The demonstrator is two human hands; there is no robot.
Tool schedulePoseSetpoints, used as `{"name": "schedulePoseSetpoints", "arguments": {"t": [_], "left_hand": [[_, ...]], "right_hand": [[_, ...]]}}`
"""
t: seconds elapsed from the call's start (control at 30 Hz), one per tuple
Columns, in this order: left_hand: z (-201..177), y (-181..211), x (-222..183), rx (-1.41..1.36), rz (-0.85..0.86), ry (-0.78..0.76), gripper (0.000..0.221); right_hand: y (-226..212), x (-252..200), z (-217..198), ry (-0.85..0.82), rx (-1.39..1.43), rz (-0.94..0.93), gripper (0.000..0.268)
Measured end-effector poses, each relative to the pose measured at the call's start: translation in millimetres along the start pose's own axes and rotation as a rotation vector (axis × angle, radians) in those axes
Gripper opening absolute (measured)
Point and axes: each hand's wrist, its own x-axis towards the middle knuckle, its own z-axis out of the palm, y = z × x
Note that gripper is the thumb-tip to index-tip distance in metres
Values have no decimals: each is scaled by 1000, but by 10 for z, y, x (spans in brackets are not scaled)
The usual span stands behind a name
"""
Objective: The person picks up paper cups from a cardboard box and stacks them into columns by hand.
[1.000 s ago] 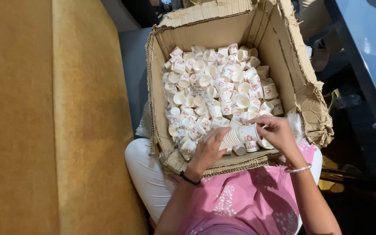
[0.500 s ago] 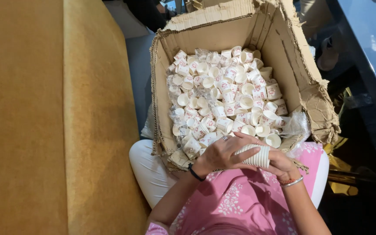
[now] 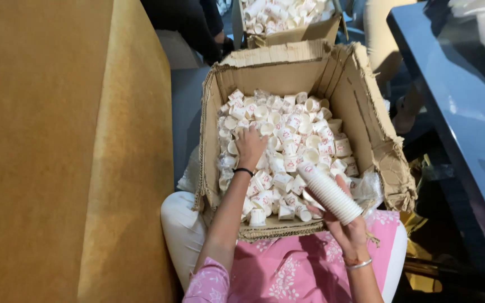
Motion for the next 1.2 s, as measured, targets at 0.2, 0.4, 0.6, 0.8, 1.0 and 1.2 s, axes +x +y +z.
{"name": "schedulePoseSetpoints", "arguments": {"t": [0.2, 0.4, 0.6, 0.8, 1.0, 1.2], "left_hand": [[784, -640, 154, -11, -19, -72, 19], [-703, 18, -73, -272, 50, 132, 9], [-1200, 216, -327, -746, 191, 109, 11], [-1341, 374, -661, -856, 361, 130, 17], [-1234, 489, -850, -879, 90, 66, 27], [-1362, 555, -1020, -744, -9, 57, 56]], "right_hand": [[44, -85, 30, 29, -239, -56, 69], [140, -55, -83, 23, -254, -150, 64], [173, -44, -33, 15, -285, -172, 63], [178, -62, -55, 35, -362, -126, 63], [202, -160, -36, -26, -542, -37, 64], [287, -265, 375, -67, -500, -36, 64]]}}
